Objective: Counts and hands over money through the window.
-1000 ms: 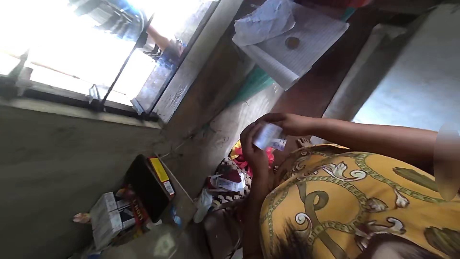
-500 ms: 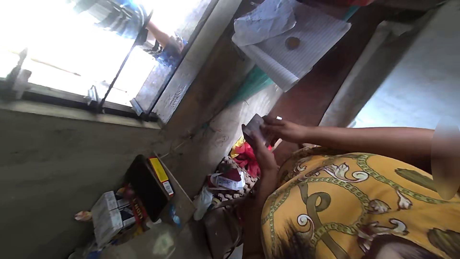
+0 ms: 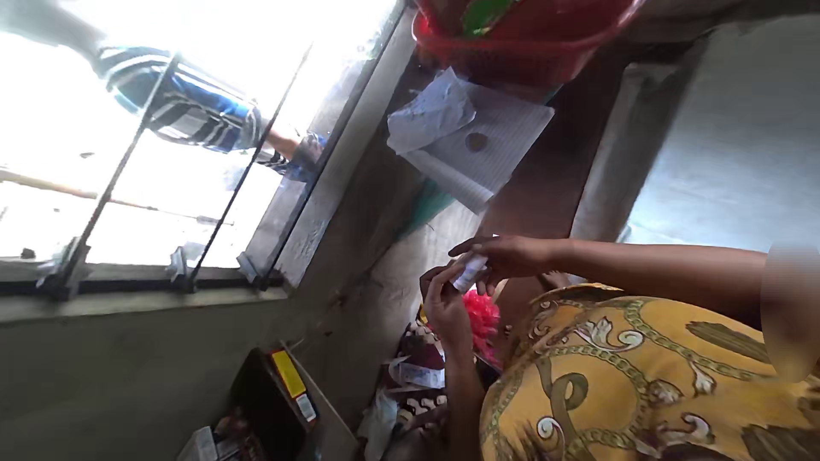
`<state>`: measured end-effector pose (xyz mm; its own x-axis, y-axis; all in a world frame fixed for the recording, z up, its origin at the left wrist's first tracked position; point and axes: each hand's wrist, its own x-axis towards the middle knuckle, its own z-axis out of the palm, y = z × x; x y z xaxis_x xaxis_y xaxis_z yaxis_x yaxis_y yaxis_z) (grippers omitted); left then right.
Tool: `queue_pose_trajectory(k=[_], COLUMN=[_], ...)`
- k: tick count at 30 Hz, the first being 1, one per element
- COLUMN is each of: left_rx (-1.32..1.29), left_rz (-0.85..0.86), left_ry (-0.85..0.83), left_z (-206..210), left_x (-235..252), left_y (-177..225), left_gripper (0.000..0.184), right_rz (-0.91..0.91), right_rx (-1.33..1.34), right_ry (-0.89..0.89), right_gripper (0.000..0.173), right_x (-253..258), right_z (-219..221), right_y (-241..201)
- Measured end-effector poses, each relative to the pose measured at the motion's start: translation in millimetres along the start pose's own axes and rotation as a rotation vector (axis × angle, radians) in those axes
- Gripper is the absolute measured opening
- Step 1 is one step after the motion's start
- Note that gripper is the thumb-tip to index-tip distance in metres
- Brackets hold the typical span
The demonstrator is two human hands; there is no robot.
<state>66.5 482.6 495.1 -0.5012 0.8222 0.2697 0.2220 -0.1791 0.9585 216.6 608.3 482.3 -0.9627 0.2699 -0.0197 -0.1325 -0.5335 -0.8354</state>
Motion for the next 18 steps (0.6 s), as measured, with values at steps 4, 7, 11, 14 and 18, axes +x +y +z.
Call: queue_pose_trajectory(k=[4, 7, 11, 14, 18], left_rx=[0.116, 0.229, 0.257, 0.513, 0.741], left_rz=[-0.037, -0.020, 0.139, 0.330, 0.377], left_ry=[-0.204, -0.372, -0.368, -0.289, -0.471], left_z=[3, 14, 26, 52, 95], left_x=[19, 30, 67, 104, 154], left_y=[19, 33, 60, 84, 89], left_gripper=[0.024, 0.027, 0.022, 0.019, 0.029], right_rz=[0.084, 0.166, 0.121, 0.035, -0.243], right_rx=[-0.082, -0.007, -0.142, -0.310, -0.413], right_ry=[0.039, 0.190, 0.219, 0.204, 0.373], right_gripper=[0.053, 0.026, 0.018, 0.017, 0.020], right_x=[-20, -36, -65, -93, -114], right_z=[-3, -3, -13, -15, -6], right_y=[-23, -36, -58, -82, -113])
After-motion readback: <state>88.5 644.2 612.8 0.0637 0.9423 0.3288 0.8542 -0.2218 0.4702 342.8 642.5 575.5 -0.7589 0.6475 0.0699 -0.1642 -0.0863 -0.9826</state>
